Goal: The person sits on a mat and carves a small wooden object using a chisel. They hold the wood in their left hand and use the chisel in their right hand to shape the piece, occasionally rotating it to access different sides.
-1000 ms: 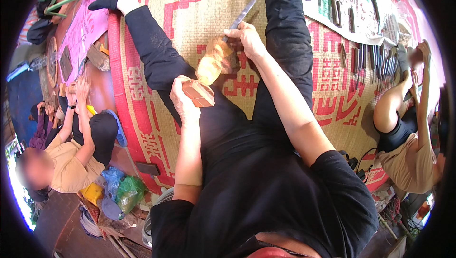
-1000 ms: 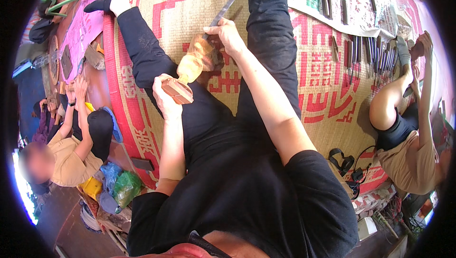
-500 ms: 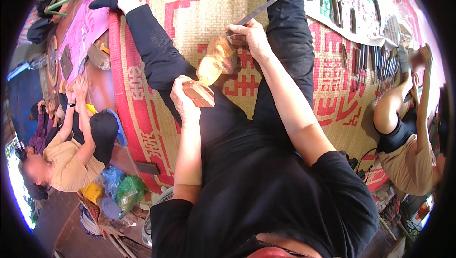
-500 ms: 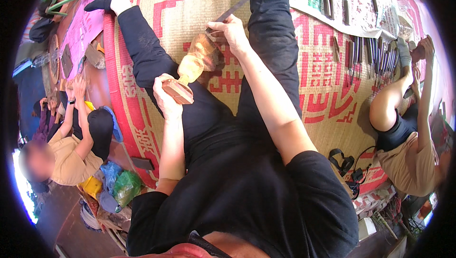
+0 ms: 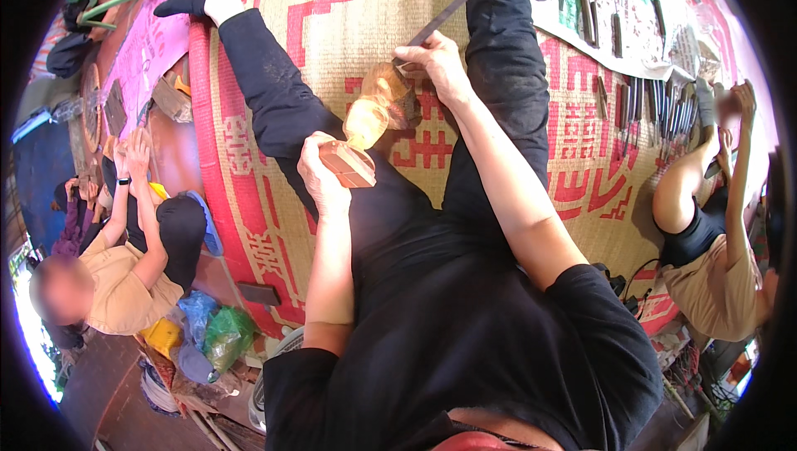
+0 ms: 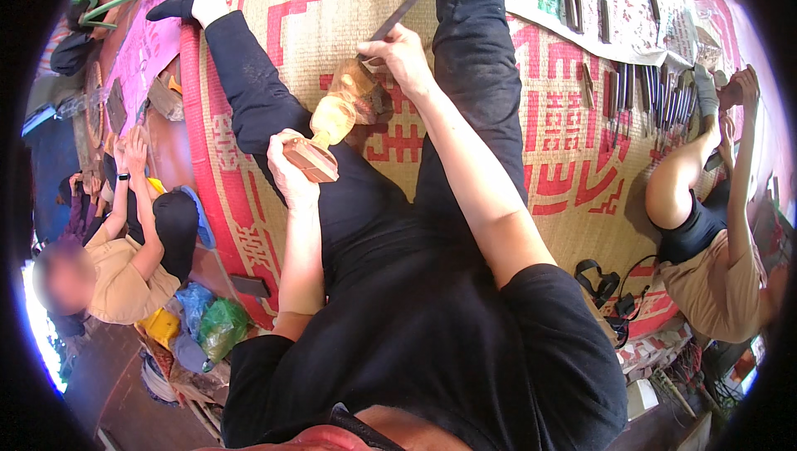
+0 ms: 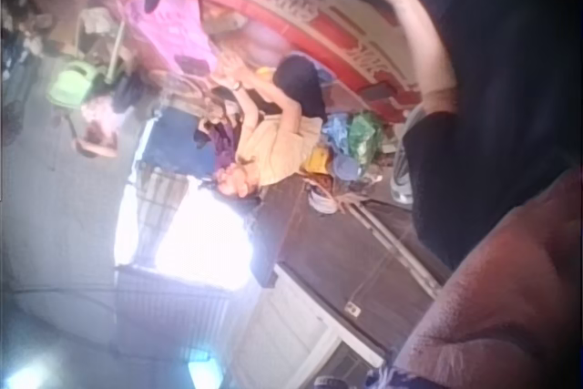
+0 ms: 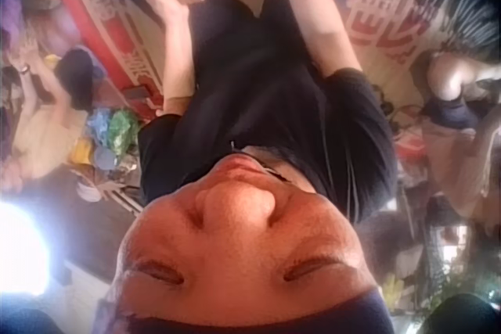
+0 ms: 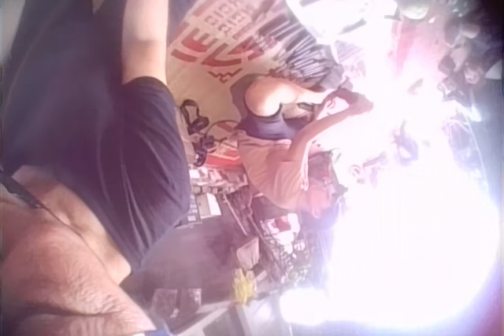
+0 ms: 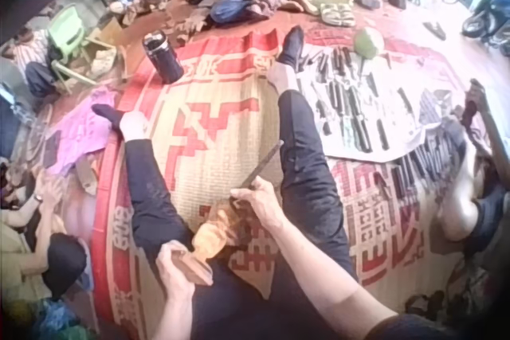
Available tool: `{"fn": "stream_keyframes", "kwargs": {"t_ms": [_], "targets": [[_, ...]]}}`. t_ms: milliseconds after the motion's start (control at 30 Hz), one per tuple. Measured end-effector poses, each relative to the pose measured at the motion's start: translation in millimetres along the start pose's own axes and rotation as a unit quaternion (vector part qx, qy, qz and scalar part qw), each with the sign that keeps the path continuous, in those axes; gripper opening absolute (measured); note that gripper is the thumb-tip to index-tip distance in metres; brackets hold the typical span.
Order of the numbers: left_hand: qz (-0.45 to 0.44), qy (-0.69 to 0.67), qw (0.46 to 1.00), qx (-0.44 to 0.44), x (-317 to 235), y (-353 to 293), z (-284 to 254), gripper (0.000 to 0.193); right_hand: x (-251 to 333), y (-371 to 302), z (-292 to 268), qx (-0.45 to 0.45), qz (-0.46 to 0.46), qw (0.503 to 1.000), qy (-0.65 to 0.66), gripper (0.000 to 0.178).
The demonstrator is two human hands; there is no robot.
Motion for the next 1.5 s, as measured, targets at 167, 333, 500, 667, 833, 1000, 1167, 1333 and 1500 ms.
{"fn": "stream_keyframes", "kwargs": {"t_ms": [167, 333, 500, 667, 833, 1000, 1167, 1333, 1500], "targets": [[-0.009, -0.010, 1.000, -0.002, 2, 0, 0, 0.028, -4, -7, 3, 0.051, 0.013, 0.997, -0.051, 0.016], [-0.012, 0.018, 1.000, 0.021, 1, 2, -4, 0.031, -13, 2, 0, -0.011, 0.049, 0.998, 0.045, 0.014], [0.002, 0.012, 0.999, 0.033, 9, 3, -10, 0.031, -13, 12, -10, -0.042, 0.047, 0.998, 0.032, 0.011], [-0.002, 0.003, 0.999, 0.041, 7, 3, -10, 0.032, -6, 0, 2, 0.057, -0.001, 0.998, -0.039, 0.012], [0.028, 0.033, 0.997, 0.057, 7, 2, -9, 0.032, -8, 17, -13, -0.046, 0.030, 0.998, 0.009, 0.013], [0.011, 0.014, 0.999, 0.035, 10, 4, -11, 0.032, -2, 1, 3, 0.053, 0.007, 0.998, -0.044, 0.014], [0.017, 0.027, 0.999, 0.034, 5, 0, -6, 0.032, -1, -4, 8, 0.026, 0.023, 0.999, -0.022, 0.016], [0.009, 0.011, 0.999, 0.032, 10, 1, -10, 0.031, -1, 11, -11, -0.031, 0.037, 0.999, -0.001, 0.010], [0.015, 0.022, 0.999, 0.028, 10, 3, -10, 0.032, 2, -4, 7, 0.070, -0.015, 0.996, -0.060, 0.014]]}}
Point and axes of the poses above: each hand's wrist, its own y-axis towards the middle knuckle, its own z-axis out of the palm, x = y × z, the point moved 1 cm from there along y, towards the middle knuckle, and after that the axes turned 5 degrees about -x, right-handed, at the moved point
